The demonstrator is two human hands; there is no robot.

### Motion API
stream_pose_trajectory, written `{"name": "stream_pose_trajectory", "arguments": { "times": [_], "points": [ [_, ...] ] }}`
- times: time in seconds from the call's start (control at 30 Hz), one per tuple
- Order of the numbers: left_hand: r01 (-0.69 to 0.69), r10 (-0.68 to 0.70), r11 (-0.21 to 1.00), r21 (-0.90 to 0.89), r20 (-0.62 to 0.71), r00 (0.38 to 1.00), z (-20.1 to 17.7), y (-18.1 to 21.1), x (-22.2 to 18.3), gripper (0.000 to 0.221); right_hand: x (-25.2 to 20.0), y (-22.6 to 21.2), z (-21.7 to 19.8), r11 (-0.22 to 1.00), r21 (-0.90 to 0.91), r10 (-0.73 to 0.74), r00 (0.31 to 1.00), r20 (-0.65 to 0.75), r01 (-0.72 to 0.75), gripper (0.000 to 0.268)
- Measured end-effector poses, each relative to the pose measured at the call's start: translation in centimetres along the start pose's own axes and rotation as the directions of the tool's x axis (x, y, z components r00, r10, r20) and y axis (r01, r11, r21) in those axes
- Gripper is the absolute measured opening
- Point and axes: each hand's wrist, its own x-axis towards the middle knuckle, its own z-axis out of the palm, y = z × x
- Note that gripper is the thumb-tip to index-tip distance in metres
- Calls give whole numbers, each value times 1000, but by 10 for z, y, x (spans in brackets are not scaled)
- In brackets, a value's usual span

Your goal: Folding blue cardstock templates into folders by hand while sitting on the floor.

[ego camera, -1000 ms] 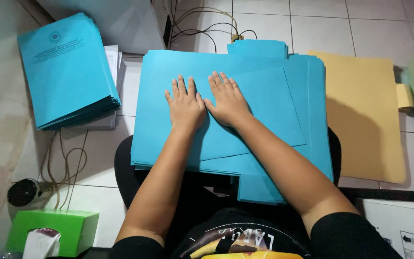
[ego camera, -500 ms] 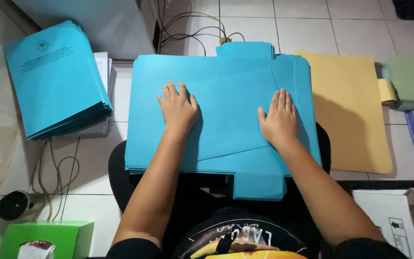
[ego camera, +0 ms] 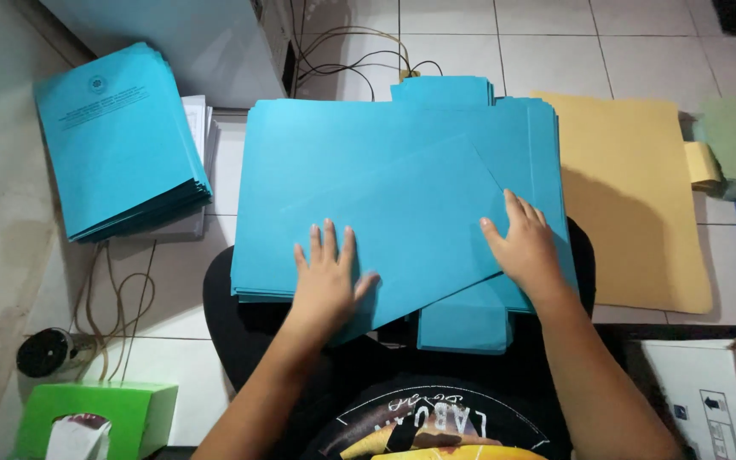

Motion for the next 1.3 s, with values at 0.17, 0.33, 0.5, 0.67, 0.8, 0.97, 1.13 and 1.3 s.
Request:
{"name": "stream_pose_trajectory", "arguments": {
  "times": [0.17, 0.33, 0.5, 0.67, 0.8, 0.97, 1.13, 1.3],
  "points": [
    [-131, 115, 990, 55, 240, 964, -13, 22, -57, 112, -4, -12, -3, 992, 120, -37, 997, 66, 29, 69],
    [-87, 81, 976, 197, 39, 996, 18, 8, -75, 83, -17, -34, -33, 914, 405, -66, 973, 223, -31, 61],
    [-193, 182, 981, -18, -256, 949, -36, 3, -83, 65, -10, -8, -39, 210, 977, 115, 993, 1, -25, 89],
    [-380, 171, 876, -298, -546, 820, -73, 20, -95, 59, -16, -34, -4, 111, 993, 77, 996, -42, 33, 68],
    [-300, 7, 551, -779, -356, 934, -85, 42, -111, 39, -62, -143, -64, 245, 960, 13, 990, 138, -137, 95],
    [-369, -9, 347, -862, -396, 918, -87, 20, -102, 32, -57, -100, -34, 222, 969, -94, 986, 135, -112, 75],
    [-283, 18, -99, -954, -286, 958, -76, -4, -90, 50, -39, -90, -8, 73, 997, -58, 998, -8, 13, 38],
    [-270, 20, -322, -907, -292, 956, 80, -5, -62, 123, -42, -150, -26, 121, 993, -35, 999, -4, 8, 32]
  ]
}}
